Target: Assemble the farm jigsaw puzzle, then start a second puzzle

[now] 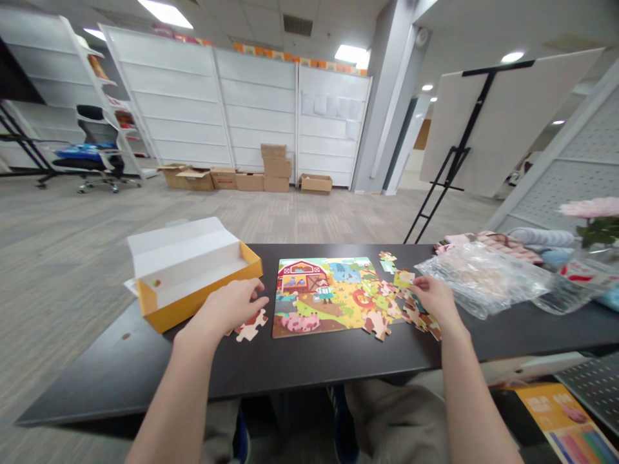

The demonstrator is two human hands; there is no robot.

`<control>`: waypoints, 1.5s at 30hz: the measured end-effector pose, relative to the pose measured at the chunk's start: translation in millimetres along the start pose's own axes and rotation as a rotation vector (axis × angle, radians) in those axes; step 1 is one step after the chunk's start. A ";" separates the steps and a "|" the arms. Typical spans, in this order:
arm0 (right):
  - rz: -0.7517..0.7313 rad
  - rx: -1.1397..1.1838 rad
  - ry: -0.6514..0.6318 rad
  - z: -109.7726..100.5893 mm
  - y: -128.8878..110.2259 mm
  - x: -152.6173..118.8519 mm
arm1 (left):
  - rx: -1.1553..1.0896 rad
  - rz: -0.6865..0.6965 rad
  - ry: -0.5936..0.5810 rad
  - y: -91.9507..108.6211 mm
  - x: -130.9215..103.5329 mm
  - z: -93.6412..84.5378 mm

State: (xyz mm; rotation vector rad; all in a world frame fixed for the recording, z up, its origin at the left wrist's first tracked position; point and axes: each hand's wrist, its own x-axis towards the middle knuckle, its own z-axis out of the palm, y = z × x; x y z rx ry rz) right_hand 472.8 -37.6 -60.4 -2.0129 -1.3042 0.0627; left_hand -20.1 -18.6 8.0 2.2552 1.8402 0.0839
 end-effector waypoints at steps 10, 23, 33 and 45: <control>0.084 0.666 -0.154 -7.0 -55.9 -22.7 | -0.123 0.111 0.095 24.2 -7.4 -8.7; -0.112 0.898 -0.598 37.3 -185.7 -87.5 | -0.922 0.376 0.156 63.3 -0.8 -7.8; -0.180 0.964 -0.647 60.2 -221.8 -100.8 | -0.977 0.262 0.160 30.3 -0.7 -4.3; -0.290 0.880 -0.685 58.2 -212.3 -103.6 | -0.728 0.171 0.050 11.7 6.8 21.7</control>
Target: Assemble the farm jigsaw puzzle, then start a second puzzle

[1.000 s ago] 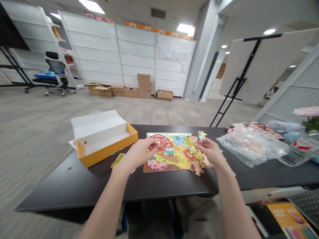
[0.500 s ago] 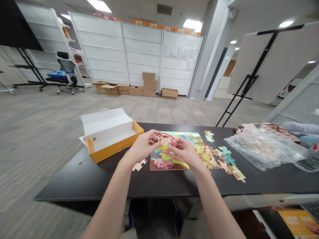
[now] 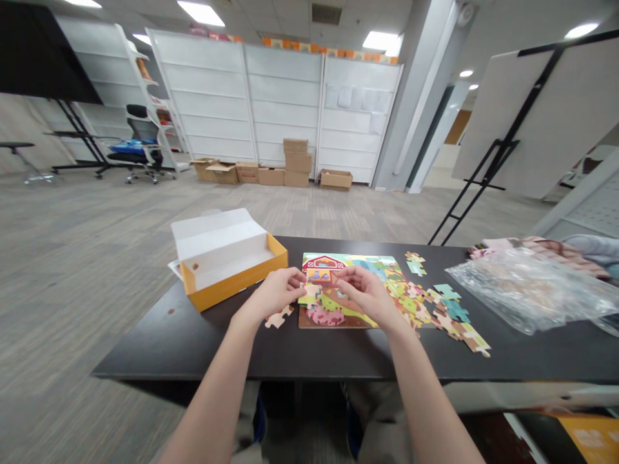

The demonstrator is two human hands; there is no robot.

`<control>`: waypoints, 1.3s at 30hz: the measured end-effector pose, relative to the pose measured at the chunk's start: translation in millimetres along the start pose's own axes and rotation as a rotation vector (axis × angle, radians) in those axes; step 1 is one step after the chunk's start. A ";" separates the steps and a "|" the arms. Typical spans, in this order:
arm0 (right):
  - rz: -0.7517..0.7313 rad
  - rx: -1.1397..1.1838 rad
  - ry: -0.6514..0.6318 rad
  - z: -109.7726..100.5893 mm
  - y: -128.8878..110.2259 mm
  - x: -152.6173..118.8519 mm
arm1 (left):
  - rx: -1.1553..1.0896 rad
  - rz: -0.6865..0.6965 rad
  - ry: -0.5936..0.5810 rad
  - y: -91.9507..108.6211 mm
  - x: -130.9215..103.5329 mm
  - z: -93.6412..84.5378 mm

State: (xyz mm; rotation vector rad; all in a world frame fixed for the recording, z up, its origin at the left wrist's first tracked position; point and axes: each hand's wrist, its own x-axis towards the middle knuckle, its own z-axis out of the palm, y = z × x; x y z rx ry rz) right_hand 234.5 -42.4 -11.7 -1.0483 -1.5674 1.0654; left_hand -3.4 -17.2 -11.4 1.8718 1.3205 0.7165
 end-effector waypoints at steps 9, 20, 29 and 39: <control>0.020 -0.001 -0.016 -9.0 4.7 -6.4 | 0.170 -0.028 -0.019 8.5 5.0 5.6; -0.002 -0.050 -0.015 -14.0 -0.8 -9.9 | 0.439 -0.024 -0.034 11.2 5.7 8.4; -0.034 -0.074 -0.049 -12.1 5.9 -9.9 | 0.460 0.050 -0.068 10.9 7.8 11.4; -0.042 -0.155 -0.065 -12.5 6.7 -11.0 | 0.507 0.047 -0.092 11.6 7.2 12.6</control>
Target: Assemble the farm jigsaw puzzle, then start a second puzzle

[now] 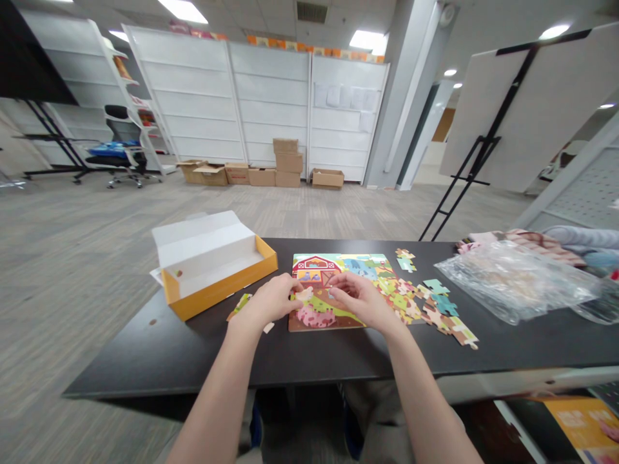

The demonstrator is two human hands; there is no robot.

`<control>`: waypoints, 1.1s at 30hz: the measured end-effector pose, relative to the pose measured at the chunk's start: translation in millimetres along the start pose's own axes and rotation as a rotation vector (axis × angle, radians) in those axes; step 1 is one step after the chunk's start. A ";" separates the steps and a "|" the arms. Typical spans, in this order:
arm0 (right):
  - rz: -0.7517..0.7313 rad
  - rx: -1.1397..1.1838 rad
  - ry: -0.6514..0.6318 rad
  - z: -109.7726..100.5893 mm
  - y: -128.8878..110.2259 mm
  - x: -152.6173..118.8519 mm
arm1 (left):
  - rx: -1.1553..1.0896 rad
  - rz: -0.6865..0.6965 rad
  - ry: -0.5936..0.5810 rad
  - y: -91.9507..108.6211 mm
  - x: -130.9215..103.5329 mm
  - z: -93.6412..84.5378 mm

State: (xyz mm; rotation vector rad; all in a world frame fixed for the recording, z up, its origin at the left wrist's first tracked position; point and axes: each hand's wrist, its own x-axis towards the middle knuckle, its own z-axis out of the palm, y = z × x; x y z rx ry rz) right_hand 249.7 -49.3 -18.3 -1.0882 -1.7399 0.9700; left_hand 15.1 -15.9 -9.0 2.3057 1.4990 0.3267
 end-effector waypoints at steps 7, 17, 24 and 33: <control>-0.012 -0.107 -0.033 4.0 -3.4 -2.5 | 0.110 -0.022 -0.028 7.5 -3.2 -4.9; -0.048 -0.647 0.218 -57.0 24.8 -5.3 | 0.118 -0.048 -0.039 12.7 -8.7 -3.0; 0.551 -0.985 0.675 -138.0 58.6 -42.9 | 0.089 -0.006 -0.040 5.1 -7.1 -1.6; 0.564 -1.040 0.362 -102.3 56.4 -29.3 | 0.130 -0.032 -0.039 10.2 -8.3 -3.0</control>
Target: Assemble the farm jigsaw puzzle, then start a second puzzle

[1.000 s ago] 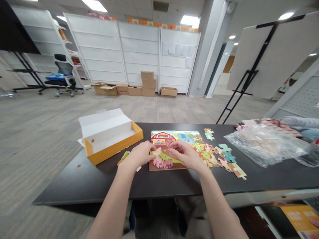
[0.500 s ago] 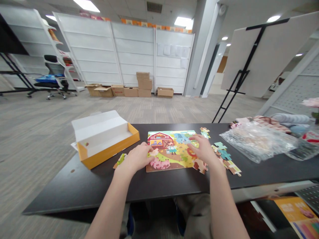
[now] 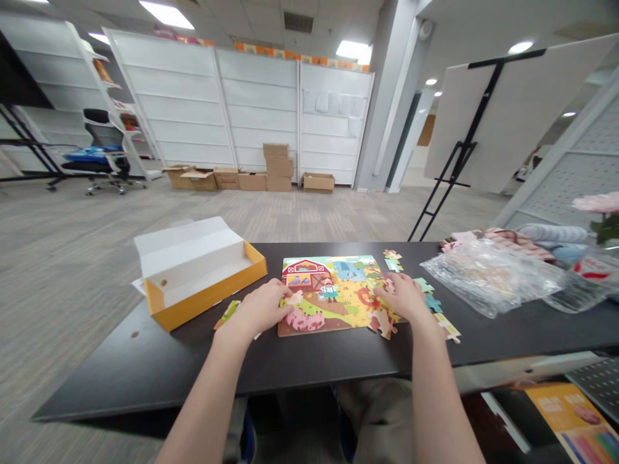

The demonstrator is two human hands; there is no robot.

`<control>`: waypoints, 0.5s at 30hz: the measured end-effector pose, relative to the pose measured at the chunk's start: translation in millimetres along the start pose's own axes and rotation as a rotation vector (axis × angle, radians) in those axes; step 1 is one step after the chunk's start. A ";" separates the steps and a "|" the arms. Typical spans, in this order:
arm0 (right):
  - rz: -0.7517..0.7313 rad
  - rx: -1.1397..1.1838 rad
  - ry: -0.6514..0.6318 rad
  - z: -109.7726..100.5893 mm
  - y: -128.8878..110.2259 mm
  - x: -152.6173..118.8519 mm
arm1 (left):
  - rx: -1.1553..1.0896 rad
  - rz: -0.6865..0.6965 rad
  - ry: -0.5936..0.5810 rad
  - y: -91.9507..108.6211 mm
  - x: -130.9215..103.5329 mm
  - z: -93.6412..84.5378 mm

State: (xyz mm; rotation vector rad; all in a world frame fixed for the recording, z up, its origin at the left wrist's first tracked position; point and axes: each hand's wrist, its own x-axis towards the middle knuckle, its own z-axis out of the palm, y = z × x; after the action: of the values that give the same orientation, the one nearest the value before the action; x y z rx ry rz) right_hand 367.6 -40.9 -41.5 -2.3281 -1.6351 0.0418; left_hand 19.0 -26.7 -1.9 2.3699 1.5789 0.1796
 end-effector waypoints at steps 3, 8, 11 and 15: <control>-0.101 -0.007 -0.063 1.6 -7.0 -3.9 | -0.005 0.007 0.004 -1.0 0.0 1.0; -0.244 0.028 -0.138 -4.6 -14.4 -11.5 | -0.010 0.014 0.008 -2.2 0.1 1.1; -0.351 0.117 -0.232 -16.7 -15.3 -19.5 | -0.024 0.007 0.003 -2.7 0.1 0.8; -0.330 0.227 -0.290 -34.1 -6.7 -31.4 | -0.041 0.009 0.004 -5.2 -0.1 1.6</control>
State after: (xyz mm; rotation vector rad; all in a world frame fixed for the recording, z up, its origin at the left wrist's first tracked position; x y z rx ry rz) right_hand 356.9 -75.4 -11.7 -1.9287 -2.0140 0.4874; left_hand 14.7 -25.2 -5.0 2.3474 1.5521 0.2171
